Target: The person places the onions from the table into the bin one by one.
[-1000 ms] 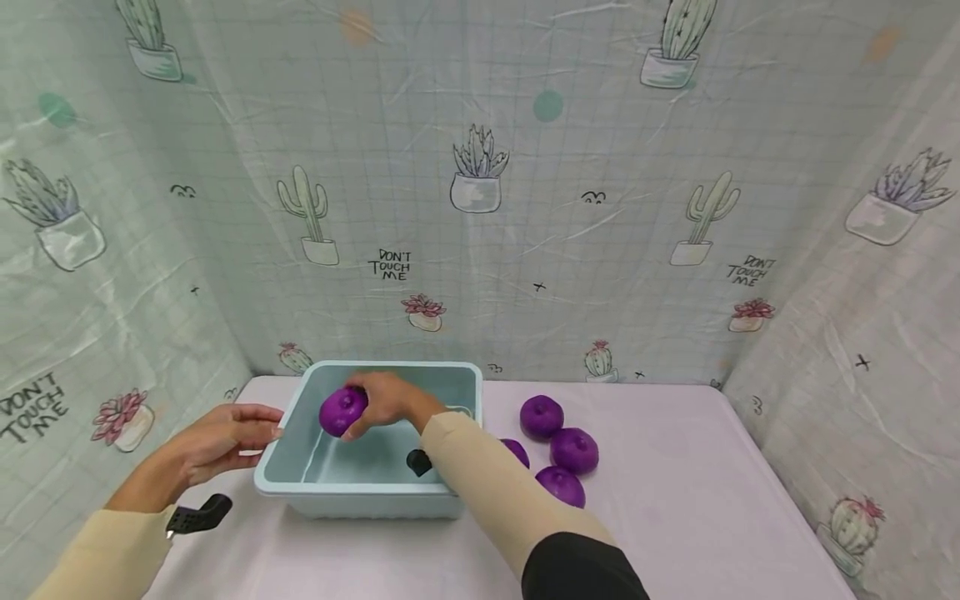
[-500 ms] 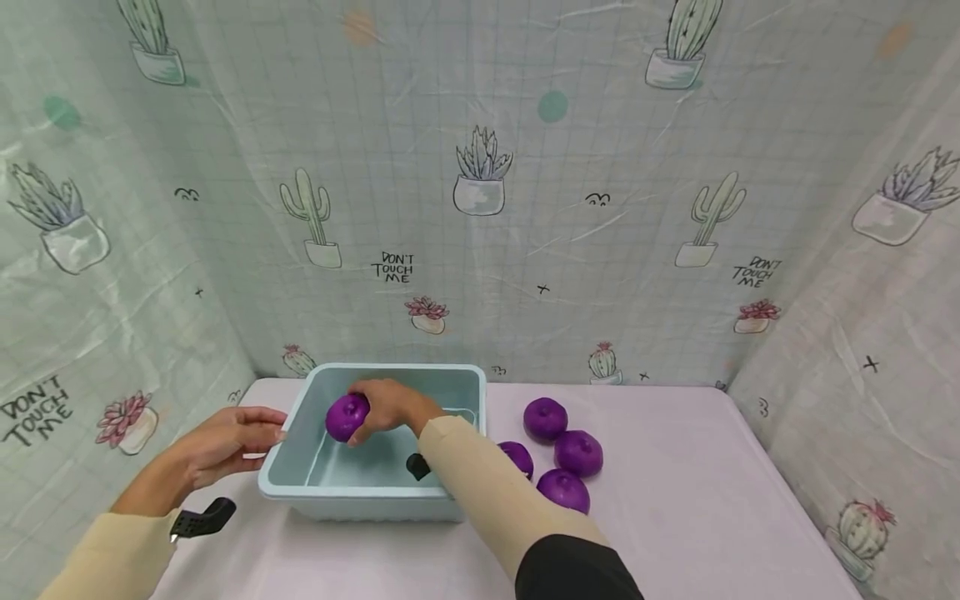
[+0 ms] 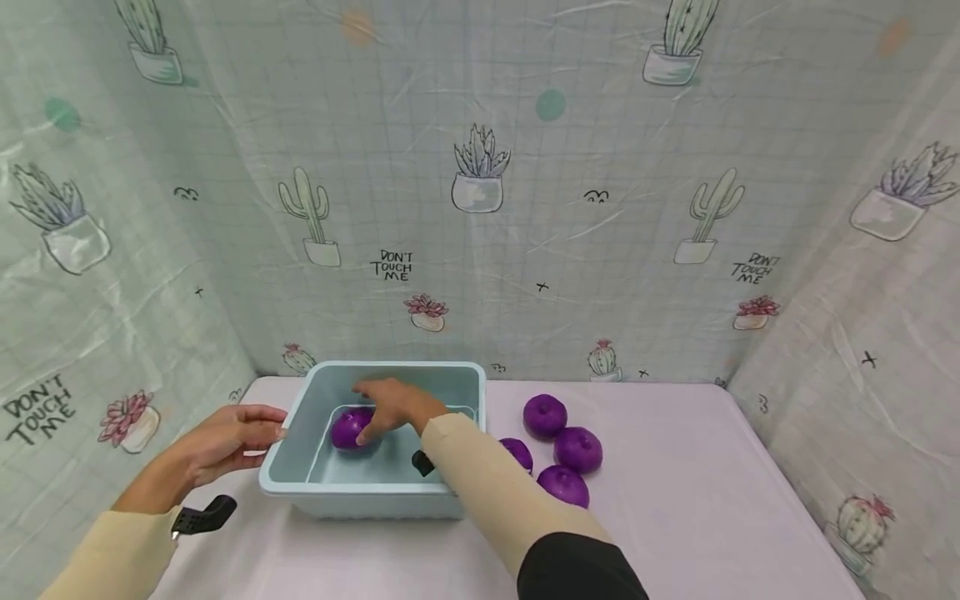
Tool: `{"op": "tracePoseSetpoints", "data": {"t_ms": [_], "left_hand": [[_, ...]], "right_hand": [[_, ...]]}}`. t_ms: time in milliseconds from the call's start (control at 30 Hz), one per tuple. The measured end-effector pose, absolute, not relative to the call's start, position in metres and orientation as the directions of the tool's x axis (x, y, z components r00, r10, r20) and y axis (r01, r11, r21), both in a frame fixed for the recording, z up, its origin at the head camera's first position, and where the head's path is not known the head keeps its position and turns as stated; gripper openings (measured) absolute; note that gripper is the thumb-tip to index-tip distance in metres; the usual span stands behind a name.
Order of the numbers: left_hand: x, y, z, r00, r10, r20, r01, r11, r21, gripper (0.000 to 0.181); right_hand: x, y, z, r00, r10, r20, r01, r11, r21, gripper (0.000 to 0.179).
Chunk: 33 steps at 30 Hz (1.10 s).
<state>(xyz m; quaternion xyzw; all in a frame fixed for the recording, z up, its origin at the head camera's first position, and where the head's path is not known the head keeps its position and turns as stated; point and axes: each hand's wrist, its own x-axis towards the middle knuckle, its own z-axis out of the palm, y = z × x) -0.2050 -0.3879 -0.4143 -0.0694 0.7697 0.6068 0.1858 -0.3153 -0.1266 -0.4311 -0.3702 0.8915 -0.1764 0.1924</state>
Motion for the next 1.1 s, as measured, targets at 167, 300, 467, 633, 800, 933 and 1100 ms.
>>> {"op": "tracePoseSetpoints", "data": {"t_ms": [167, 300, 467, 633, 800, 933, 1100], "left_hand": [[-0.205, -0.388, -0.412, -0.923, 0.092, -0.374, -0.334, 0.290, 0.897, 0.053], [-0.204, -0.388, -0.410, -0.926, 0.056, -0.373, -0.336, 0.325, 0.884, 0.057], [-0.203, -0.392, -0.409, -0.923, 0.056, -0.380, -0.341, 0.339, 0.877, 0.059], [-0.202, -0.397, -0.407, -0.916, 0.064, -0.396, -0.352, 0.346, 0.870, 0.057], [-0.202, -0.395, -0.407, -0.914, 0.083, -0.398, -0.351, 0.331, 0.876, 0.054], [-0.203, -0.390, -0.409, -0.909, 0.095, -0.406, -0.357, 0.325, 0.876, 0.054], [-0.204, -0.387, -0.411, -0.908, 0.105, -0.405, -0.353, 0.323, 0.878, 0.055]], "right_hand": [[-0.318, -0.106, -0.413, -0.648, -0.737, -0.191, -0.630, 0.660, -0.409, 0.082], [-0.320, -0.078, -0.389, -0.647, -0.745, -0.163, -0.627, 0.641, -0.442, 0.077], [-0.319, -0.028, -0.369, -0.648, -0.752, -0.122, -0.578, 0.589, -0.565, 0.075], [-0.313, 0.027, -0.366, -0.681, -0.728, -0.079, -0.532, 0.566, -0.630, 0.072], [-0.300, 0.085, -0.377, -0.750, -0.660, -0.035, -0.491, 0.592, -0.639, 0.069], [-0.290, 0.133, -0.396, -0.796, -0.605, -0.009, -0.462, 0.618, -0.636, 0.065], [-0.275, 0.182, -0.421, -0.832, -0.555, 0.018, -0.437, 0.634, -0.638, 0.064]]}}
